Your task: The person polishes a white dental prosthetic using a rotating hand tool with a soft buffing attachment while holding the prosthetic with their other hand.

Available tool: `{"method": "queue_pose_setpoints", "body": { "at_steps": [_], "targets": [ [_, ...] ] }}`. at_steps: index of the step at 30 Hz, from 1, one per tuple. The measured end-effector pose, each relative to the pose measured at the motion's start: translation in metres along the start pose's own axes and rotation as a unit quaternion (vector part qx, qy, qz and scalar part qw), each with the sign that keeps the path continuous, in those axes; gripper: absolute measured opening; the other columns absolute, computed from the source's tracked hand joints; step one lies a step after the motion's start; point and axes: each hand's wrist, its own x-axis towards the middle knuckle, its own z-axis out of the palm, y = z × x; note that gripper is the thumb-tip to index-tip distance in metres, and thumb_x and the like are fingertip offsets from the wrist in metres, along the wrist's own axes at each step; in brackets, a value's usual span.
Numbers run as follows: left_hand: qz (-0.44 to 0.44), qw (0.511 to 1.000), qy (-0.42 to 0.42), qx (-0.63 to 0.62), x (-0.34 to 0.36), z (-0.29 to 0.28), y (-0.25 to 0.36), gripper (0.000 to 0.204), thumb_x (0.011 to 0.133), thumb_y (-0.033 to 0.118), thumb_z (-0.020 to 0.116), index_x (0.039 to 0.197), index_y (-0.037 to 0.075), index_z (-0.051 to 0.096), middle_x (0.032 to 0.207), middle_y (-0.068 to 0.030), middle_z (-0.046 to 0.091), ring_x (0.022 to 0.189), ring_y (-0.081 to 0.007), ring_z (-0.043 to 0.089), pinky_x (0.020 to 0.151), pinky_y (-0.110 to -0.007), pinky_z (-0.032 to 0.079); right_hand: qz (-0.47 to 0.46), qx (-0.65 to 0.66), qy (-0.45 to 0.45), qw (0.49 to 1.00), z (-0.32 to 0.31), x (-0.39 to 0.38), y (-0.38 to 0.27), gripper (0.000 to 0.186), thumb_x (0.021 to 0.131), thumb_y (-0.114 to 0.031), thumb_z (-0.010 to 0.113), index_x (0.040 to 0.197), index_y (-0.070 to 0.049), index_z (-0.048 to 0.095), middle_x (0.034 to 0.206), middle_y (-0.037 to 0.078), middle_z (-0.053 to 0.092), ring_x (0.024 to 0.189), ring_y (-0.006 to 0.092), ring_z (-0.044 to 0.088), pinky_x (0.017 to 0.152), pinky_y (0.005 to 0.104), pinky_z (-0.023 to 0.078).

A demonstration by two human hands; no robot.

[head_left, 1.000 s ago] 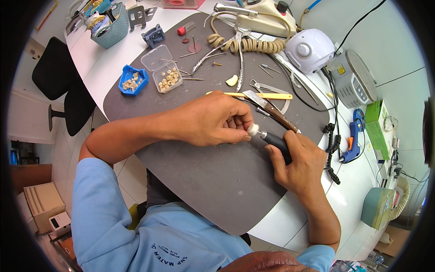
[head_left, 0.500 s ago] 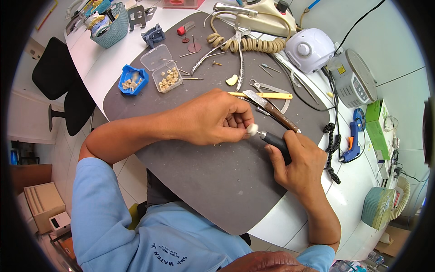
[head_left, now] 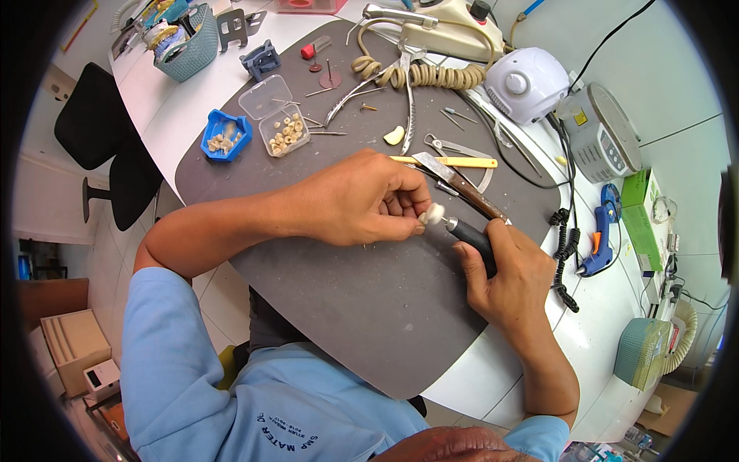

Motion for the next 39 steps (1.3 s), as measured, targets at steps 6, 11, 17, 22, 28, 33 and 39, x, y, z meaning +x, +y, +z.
{"method": "queue_pose_setpoints", "body": {
  "at_steps": [6, 11, 17, 22, 28, 33, 39],
  "targets": [
    [-0.002, 1.000, -0.002, 0.004, 0.0001, -0.0001, 0.0009, 0.016, 0.097, 0.007, 0.079, 0.109, -0.004, 0.077, 0.092, -0.0038, 0.079, 0.081, -0.0051, 0.073, 0.073, -0.022, 0.060, 0.000, -0.004, -0.006, 1.000, -0.0008, 0.0001, -0.0004, 0.042, 0.094, -0.041, 0.087, 0.087, -0.008, 0.061, 0.071, 0.008, 0.059, 0.061, 0.0288, 0.062, 0.052, 0.0428, 0.043],
    [0.000, 1.000, 0.000, 0.003, -0.0003, -0.0002, 0.0009, 0.015, 0.097, 0.006, 0.078, 0.108, -0.003, 0.077, 0.092, -0.0029, 0.078, 0.080, -0.0044, 0.072, 0.072, -0.021, 0.059, -0.004, -0.008, -0.013, 1.000, -0.0018, 0.0001, -0.0001, 0.042, 0.094, -0.041, 0.087, 0.087, -0.008, 0.062, 0.072, 0.008, 0.059, 0.062, 0.0291, 0.062, 0.053, 0.0434, 0.043],
    [-0.001, 1.000, 0.004, 0.003, 0.0002, 0.0014, -0.0024, 0.013, 0.097, 0.006, 0.077, 0.108, -0.002, 0.077, 0.091, -0.0016, 0.078, 0.079, -0.0036, 0.071, 0.071, -0.021, 0.059, -0.017, -0.008, -0.010, 1.000, -0.0014, -0.0001, 0.0002, 0.041, 0.093, -0.041, 0.088, 0.088, -0.008, 0.063, 0.073, 0.008, 0.059, 0.063, 0.0291, 0.063, 0.053, 0.0437, 0.043],
    [-0.003, 1.000, 0.000, 0.002, 0.0005, 0.0014, 0.0001, 0.013, 0.098, 0.007, 0.078, 0.107, -0.002, 0.078, 0.091, -0.0016, 0.078, 0.079, -0.0031, 0.071, 0.071, -0.020, 0.058, -0.008, -0.016, -0.013, 1.000, -0.0016, -0.0009, -0.0002, 0.041, 0.092, -0.041, 0.088, 0.089, -0.008, 0.063, 0.073, 0.008, 0.059, 0.063, 0.0287, 0.063, 0.053, 0.0437, 0.044],
    [-0.002, 1.000, -0.002, 0.008, 0.0001, 0.0005, 0.0004, 0.015, 0.098, 0.009, 0.081, 0.107, -0.003, 0.077, 0.091, -0.0025, 0.079, 0.078, -0.0032, 0.071, 0.070, -0.021, 0.058, -0.009, -0.015, -0.009, 1.000, -0.0013, -0.0005, -0.0010, 0.041, 0.093, -0.041, 0.088, 0.089, -0.008, 0.063, 0.073, 0.008, 0.059, 0.063, 0.0286, 0.062, 0.053, 0.0435, 0.044],
    [0.010, 1.000, 0.003, 0.012, 0.0004, 0.0007, -0.0013, 0.017, 0.098, 0.009, 0.082, 0.108, -0.004, 0.077, 0.090, -0.0033, 0.079, 0.077, -0.0034, 0.071, 0.069, -0.021, 0.058, 0.002, -0.007, 0.000, 1.000, 0.0009, -0.0009, -0.0005, 0.043, 0.094, -0.042, 0.087, 0.088, -0.008, 0.062, 0.073, 0.008, 0.059, 0.062, 0.0286, 0.062, 0.053, 0.0431, 0.043],
    [-0.003, 1.000, -0.001, 0.013, 0.0003, 0.0007, 0.0009, 0.017, 0.098, 0.010, 0.082, 0.108, -0.003, 0.077, 0.089, -0.0026, 0.079, 0.078, -0.0031, 0.071, 0.069, -0.021, 0.058, -0.010, -0.028, 0.006, 1.000, 0.0025, -0.0012, 0.0004, 0.044, 0.093, -0.044, 0.087, 0.088, -0.008, 0.062, 0.072, 0.008, 0.058, 0.062, 0.0283, 0.062, 0.053, 0.0432, 0.043]
  ]
}}
